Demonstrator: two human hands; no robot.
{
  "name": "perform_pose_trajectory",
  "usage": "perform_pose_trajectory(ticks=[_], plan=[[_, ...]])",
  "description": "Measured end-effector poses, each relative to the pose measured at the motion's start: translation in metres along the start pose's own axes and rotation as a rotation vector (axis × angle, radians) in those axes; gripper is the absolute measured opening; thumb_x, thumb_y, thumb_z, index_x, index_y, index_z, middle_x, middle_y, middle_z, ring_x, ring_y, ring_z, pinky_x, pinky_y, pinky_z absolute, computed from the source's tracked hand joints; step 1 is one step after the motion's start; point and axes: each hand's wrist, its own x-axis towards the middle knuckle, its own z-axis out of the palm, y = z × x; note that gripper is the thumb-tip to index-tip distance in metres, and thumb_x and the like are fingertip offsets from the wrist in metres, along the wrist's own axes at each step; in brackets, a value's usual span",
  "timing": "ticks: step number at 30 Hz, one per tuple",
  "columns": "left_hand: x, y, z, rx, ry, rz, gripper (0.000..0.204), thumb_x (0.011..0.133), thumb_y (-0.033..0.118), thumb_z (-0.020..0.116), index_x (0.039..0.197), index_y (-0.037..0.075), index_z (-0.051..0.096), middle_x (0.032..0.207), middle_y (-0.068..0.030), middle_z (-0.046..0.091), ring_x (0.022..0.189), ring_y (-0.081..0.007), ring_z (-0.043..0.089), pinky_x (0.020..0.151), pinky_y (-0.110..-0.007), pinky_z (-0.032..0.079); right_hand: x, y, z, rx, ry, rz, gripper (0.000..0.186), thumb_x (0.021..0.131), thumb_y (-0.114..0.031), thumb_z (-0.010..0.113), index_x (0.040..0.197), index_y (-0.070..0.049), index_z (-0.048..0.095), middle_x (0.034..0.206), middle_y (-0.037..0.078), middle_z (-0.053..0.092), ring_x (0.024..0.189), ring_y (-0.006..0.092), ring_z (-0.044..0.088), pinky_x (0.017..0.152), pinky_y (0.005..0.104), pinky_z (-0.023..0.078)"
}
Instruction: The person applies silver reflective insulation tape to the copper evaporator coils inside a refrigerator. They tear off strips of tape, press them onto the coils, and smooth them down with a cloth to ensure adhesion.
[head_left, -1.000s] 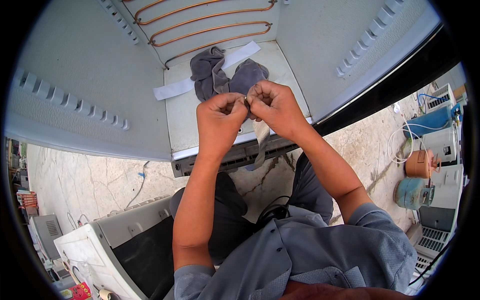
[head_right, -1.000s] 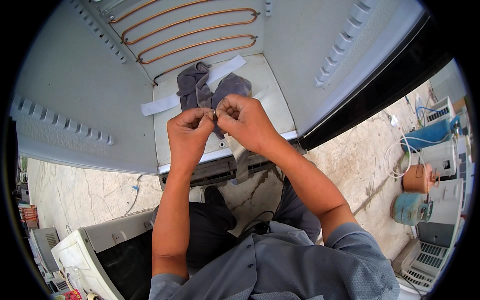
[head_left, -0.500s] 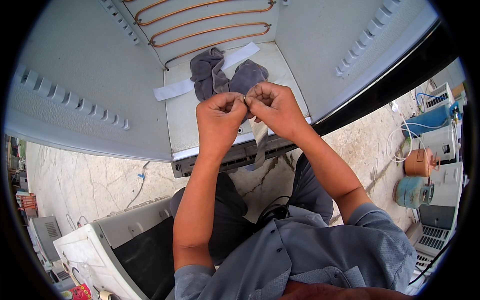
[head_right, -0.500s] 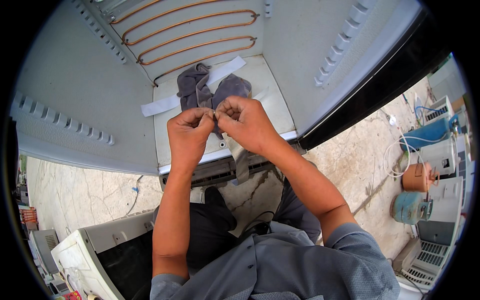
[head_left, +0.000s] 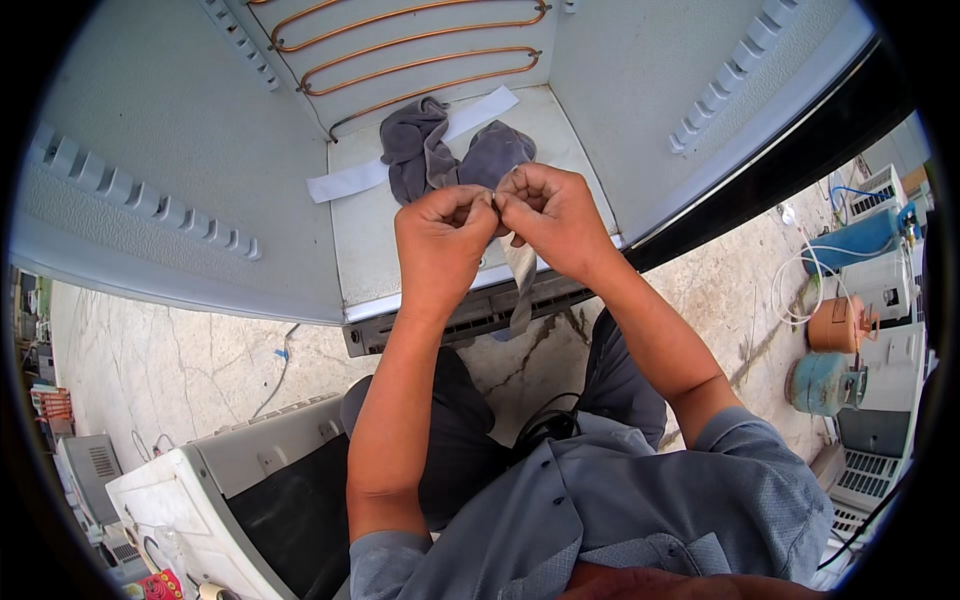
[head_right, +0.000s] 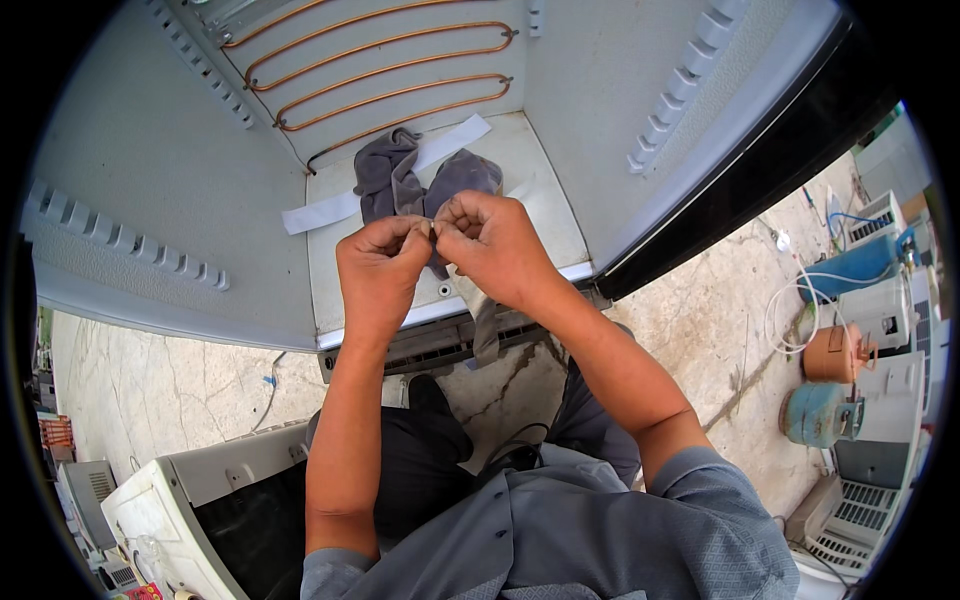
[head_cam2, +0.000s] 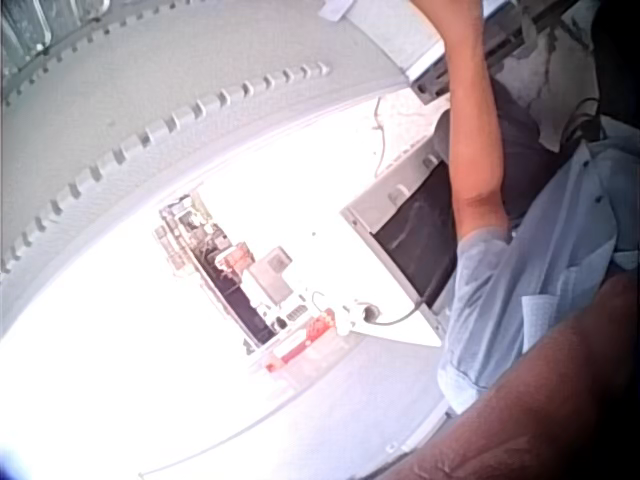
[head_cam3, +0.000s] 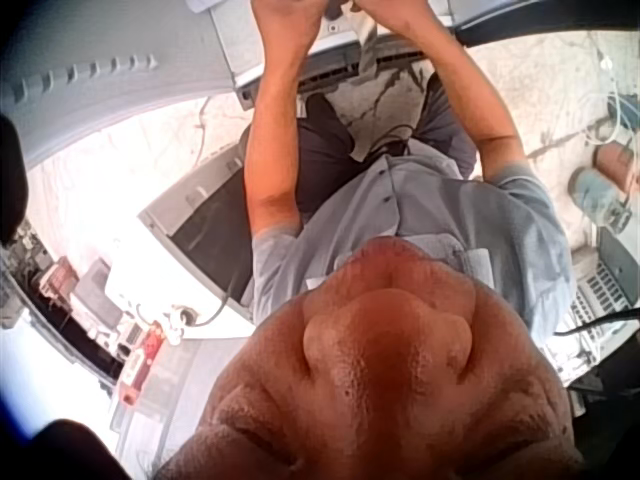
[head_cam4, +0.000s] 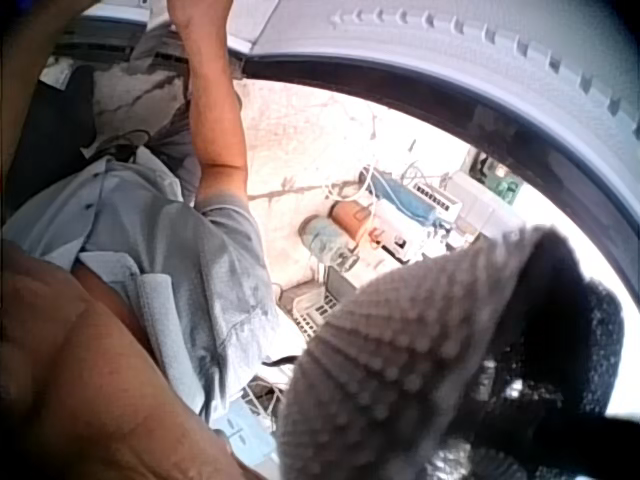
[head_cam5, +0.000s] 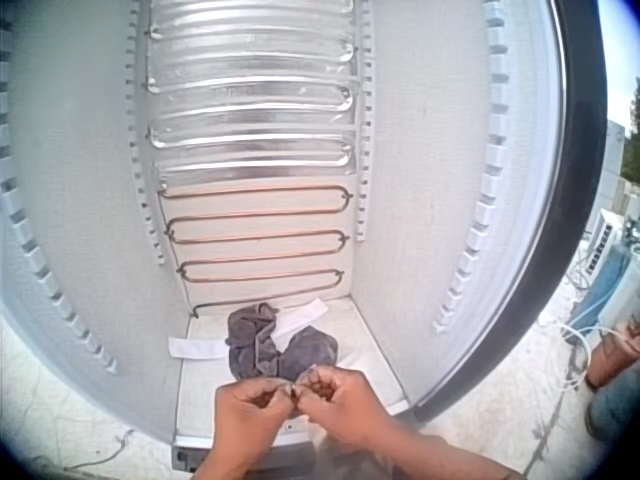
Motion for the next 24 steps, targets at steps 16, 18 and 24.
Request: perform_pose_trajectory(ticks=[16, 18, 24], plan=[[0.01, -0.018, -0.003, -0.004, -0.01, -0.025, 0.013, 0.091, 0.005, 0.071, 0.095, -0.005, 0.078, 0.075, 0.0001, 0.07, 0.065, -0.0022, 0.056, 0.058, -0.021, 0.045, 0.004, 0.011, -0.005, -0.018, 0.017, -0.067, 0.006, 0.087, -0.001, 0.065, 0.092, 0.002, 0.065, 0.082, 0.001, 0.065, 0.075, 0.0063, 0.059, 0.066, 0.0258, 0.05], [0.01, -0.017, -0.001, -0.025, -0.005, -0.025, 0.013, 0.091, 0.005, 0.072, 0.095, -0.005, 0.078, 0.075, 0.0004, 0.07, 0.065, -0.0017, 0.055, 0.058, -0.021, 0.043, 0.005, 0.013, -0.005, -0.037, 0.009, -0.071, 0.006, 0.087, -0.001, 0.065, 0.092, 0.002, 0.065, 0.082, 0.001, 0.065, 0.075, 0.0061, 0.059, 0.066, 0.0255, 0.05], [0.011, -0.016, -0.004, -0.053, 0.003, -0.112, 0.014, 0.09, 0.008, 0.072, 0.095, -0.005, 0.077, 0.075, -0.0044, 0.072, 0.065, -0.0035, 0.058, 0.056, -0.022, 0.042, 0.005, 0.018, -0.004, 0.006, 0.024, -0.093, 0.004, 0.089, -0.001, 0.065, 0.092, 0.002, 0.065, 0.082, 0.001, 0.066, 0.073, 0.0061, 0.061, 0.066, 0.0244, 0.05]])
